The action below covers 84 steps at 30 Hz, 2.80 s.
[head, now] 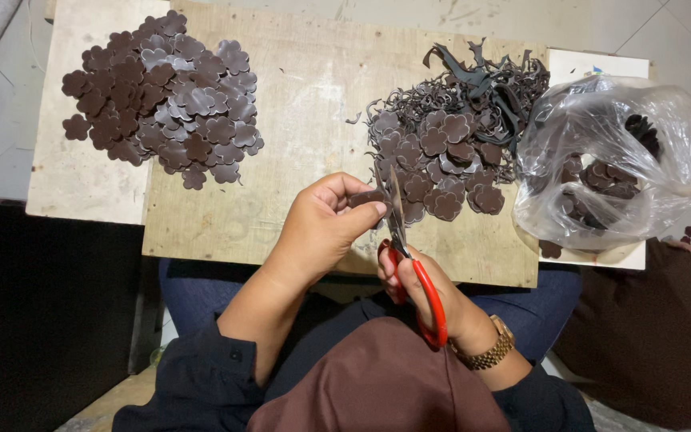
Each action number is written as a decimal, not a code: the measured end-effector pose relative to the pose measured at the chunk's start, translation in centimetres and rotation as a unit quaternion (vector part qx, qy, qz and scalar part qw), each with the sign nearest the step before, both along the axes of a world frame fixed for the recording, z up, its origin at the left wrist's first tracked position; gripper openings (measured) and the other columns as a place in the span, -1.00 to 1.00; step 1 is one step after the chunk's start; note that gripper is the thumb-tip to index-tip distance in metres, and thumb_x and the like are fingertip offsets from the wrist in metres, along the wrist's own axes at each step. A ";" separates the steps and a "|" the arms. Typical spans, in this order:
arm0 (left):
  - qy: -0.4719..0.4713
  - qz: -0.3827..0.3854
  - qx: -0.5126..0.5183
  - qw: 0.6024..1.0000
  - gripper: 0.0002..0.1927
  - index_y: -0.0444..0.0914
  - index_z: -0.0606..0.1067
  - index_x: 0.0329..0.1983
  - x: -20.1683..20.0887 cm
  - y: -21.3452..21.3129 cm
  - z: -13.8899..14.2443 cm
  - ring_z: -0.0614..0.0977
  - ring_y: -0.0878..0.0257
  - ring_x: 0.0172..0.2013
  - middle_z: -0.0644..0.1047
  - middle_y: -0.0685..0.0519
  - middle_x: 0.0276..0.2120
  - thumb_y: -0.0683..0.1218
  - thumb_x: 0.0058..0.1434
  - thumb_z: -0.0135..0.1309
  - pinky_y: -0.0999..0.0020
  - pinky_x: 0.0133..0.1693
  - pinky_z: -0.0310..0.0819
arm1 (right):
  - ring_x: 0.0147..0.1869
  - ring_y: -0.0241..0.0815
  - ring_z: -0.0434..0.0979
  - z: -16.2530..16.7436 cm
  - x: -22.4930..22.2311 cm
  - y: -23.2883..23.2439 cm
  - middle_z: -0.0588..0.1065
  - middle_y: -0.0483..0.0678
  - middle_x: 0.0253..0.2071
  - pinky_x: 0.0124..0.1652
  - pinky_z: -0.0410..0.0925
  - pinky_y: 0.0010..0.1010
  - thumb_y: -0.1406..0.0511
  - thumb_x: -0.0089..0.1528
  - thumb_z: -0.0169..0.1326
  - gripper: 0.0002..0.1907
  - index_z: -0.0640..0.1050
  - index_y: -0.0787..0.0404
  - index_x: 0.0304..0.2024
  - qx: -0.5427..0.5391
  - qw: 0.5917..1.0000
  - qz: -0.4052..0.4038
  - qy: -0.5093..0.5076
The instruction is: The person sits on the floor and uses red-handled scissors to trim the edges of small brown flower-shaped leather pieces. They pick up each piece, trim it, and place it into a pile on the wooden board. Trimmed scraps accumulate beside the pile.
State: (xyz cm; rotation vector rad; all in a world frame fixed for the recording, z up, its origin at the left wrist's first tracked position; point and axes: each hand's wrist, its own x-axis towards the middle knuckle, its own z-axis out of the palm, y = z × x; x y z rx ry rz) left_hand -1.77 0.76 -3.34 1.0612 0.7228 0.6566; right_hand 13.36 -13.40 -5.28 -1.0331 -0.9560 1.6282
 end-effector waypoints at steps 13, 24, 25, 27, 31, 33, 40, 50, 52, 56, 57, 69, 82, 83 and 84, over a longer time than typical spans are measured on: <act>0.008 -0.008 0.011 1.000 -0.87 -0.35 0.52 -0.21 -0.1 -0.2 0.2 0.57 0.45 -0.31 0.61 0.08 -0.31 -0.24 0.22 0.23 0.53 -0.23 0.49 | -0.20 -0.36 0.23 -0.2 0.1 0.1 0.27 -0.17 -0.22 -0.17 0.27 -0.52 -0.21 0.36 -0.14 -0.39 0.35 0.21 -0.08 0.026 0.999 0.008 -0.020; -0.007 -0.006 0.007 1.000 -0.88 -0.35 0.51 -0.20 -0.1 -0.2 0.1 0.59 0.43 -0.28 0.62 0.07 -0.28 -0.26 0.23 0.21 0.52 -0.19 0.51 | -0.35 -0.38 0.13 0.2 0.1 0.0 0.22 -0.18 -0.34 -0.34 0.15 -0.56 -0.16 0.39 -0.16 -0.45 0.31 0.19 -0.20 0.001 1.000 0.000 0.002; -0.010 -0.006 0.004 1.000 -0.88 -0.35 0.51 -0.19 -0.2 -0.1 0.1 0.59 0.42 -0.28 0.62 0.06 -0.28 -0.26 0.23 0.20 0.51 -0.19 0.52 | -0.35 -0.37 0.14 0.2 0.1 0.0 0.23 -0.18 -0.34 -0.34 0.17 -0.56 -0.17 0.39 -0.16 -0.45 0.32 0.19 -0.21 0.001 1.000 -0.001 -0.009; -0.015 -0.004 -0.003 1.000 -0.87 -0.35 0.51 -0.17 -0.1 -0.1 0.1 0.60 0.41 -0.27 0.61 0.05 -0.27 -0.26 0.24 0.19 0.50 -0.18 0.53 | -0.35 -0.37 0.17 0.3 0.1 0.1 0.24 -0.18 -0.33 -0.35 0.19 -0.55 -0.18 0.37 -0.17 -0.44 0.32 0.18 -0.22 0.002 0.999 -0.005 -0.031; -0.043 -0.002 -0.008 0.999 -0.80 -0.37 0.45 -0.08 -0.1 0.0 0.3 0.63 0.35 -0.25 0.60 -0.01 -0.24 -0.29 0.25 0.15 0.46 -0.17 0.56 | -0.35 -0.37 0.18 0.3 0.3 0.2 0.22 -0.19 -0.33 -0.35 0.20 -0.55 -0.19 0.38 -0.18 -0.43 0.32 0.18 -0.21 0.027 0.999 0.007 -0.042; -0.055 -0.001 -0.023 0.998 -0.76 -0.39 0.41 -0.03 -0.2 0.0 0.4 0.64 0.32 -0.25 0.60 -0.04 -0.22 -0.30 0.26 0.14 0.44 -0.19 0.58 | -0.34 -0.37 0.18 0.2 0.2 0.2 0.24 -0.18 -0.33 -0.34 0.21 -0.54 -0.19 0.38 -0.18 -0.42 0.33 0.19 -0.20 0.032 0.999 0.006 -0.043; -0.052 0.012 -0.038 0.998 -0.67 -0.39 0.36 0.00 -0.1 0.1 0.7 0.67 0.29 -0.26 0.61 -0.09 -0.22 -0.35 0.20 0.15 0.44 -0.19 0.62 | -0.36 -0.37 0.23 0.1 0.4 0.2 0.26 -0.17 -0.34 -0.36 0.24 -0.54 -0.21 0.36 -0.17 -0.39 0.33 0.19 -0.24 0.019 0.997 0.005 -0.070; -0.046 0.020 -0.026 0.998 -0.66 -0.39 0.36 -0.01 -0.3 0.4 0.3 0.67 0.29 -0.29 0.61 -0.09 -0.26 -0.36 0.19 0.17 0.45 -0.22 0.61 | -0.40 -0.37 0.20 0.1 0.4 0.1 0.25 -0.19 -0.40 -0.40 0.22 -0.53 -0.15 0.38 -0.15 -0.46 0.32 0.17 -0.29 0.005 0.997 0.001 -0.075; -0.048 0.022 -0.029 0.998 -0.65 -0.38 0.35 -0.01 -0.2 0.4 0.2 0.67 0.29 -0.29 0.61 -0.09 -0.26 -0.35 0.19 0.17 0.45 -0.21 0.60 | -0.40 -0.37 0.20 0.2 0.5 0.1 0.25 -0.20 -0.41 -0.40 0.22 -0.53 -0.14 0.38 -0.15 -0.47 0.33 0.17 -0.29 0.001 0.997 0.001 -0.080; -0.057 0.027 -0.036 0.997 -0.63 -0.38 0.34 0.02 -0.5 0.5 0.1 0.67 0.31 -0.28 0.61 -0.07 -0.25 -0.35 0.20 0.18 0.47 -0.21 0.59 | -0.41 -0.37 0.20 0.2 0.5 0.1 0.25 -0.20 -0.41 -0.40 0.22 -0.53 -0.13 0.38 -0.16 -0.48 0.33 0.17 -0.29 0.002 0.996 0.004 -0.089; -0.064 0.028 -0.036 0.997 -0.63 -0.38 0.33 0.03 -0.6 0.6 0.1 0.66 0.32 -0.27 0.61 -0.07 -0.24 -0.35 0.21 0.18 0.48 -0.20 0.59 | -0.40 -0.37 0.20 0.2 0.5 0.1 0.24 -0.20 -0.41 -0.40 0.21 -0.53 -0.13 0.39 -0.15 -0.48 0.32 0.17 -0.28 0.003 0.996 0.005 -0.085; 0.001 0.009 -0.004 1.000 -0.61 -0.38 0.35 0.02 -0.6 0.6 1.5 0.67 0.35 -0.32 0.62 -0.05 -0.29 -0.32 0.18 0.21 0.51 -0.28 0.57 | -0.28 -0.38 0.19 -0.1 0.5 0.3 0.26 -0.19 -0.29 -0.26 0.24 -0.54 -0.18 0.37 -0.13 -0.43 0.34 0.20 -0.16 0.014 0.999 0.028 -0.019; -0.018 0.023 -0.022 0.999 -0.60 -0.37 0.33 0.01 -0.6 0.9 1.2 0.68 0.32 -0.31 0.61 -0.08 -0.28 -0.33 0.16 0.22 0.49 -0.25 0.60 | -0.37 -0.38 0.21 0.2 0.5 0.4 0.26 -0.19 -0.37 -0.35 0.22 -0.55 -0.19 0.38 -0.19 -0.42 0.33 0.18 -0.26 0.014 0.998 0.013 -0.067; -0.017 0.022 -0.022 0.999 -0.60 -0.37 0.33 0.01 -0.7 0.9 1.1 0.68 0.32 -0.31 0.61 -0.08 -0.28 -0.33 0.16 0.22 0.49 -0.25 0.60 | -0.37 -0.38 0.21 0.2 0.4 0.3 0.26 -0.19 -0.37 -0.36 0.22 -0.55 -0.19 0.37 -0.19 -0.42 0.33 0.18 -0.26 0.010 0.998 0.013 -0.062; -0.016 0.022 -0.022 0.999 -0.60 -0.38 0.33 0.01 -0.7 0.9 1.1 0.68 0.32 -0.31 0.61 -0.08 -0.28 -0.33 0.16 0.22 0.49 -0.25 0.60 | -0.37 -0.38 0.21 0.1 0.5 0.3 0.26 -0.19 -0.37 -0.36 0.22 -0.55 -0.19 0.37 -0.18 -0.42 0.33 0.18 -0.26 0.006 0.998 0.013 -0.058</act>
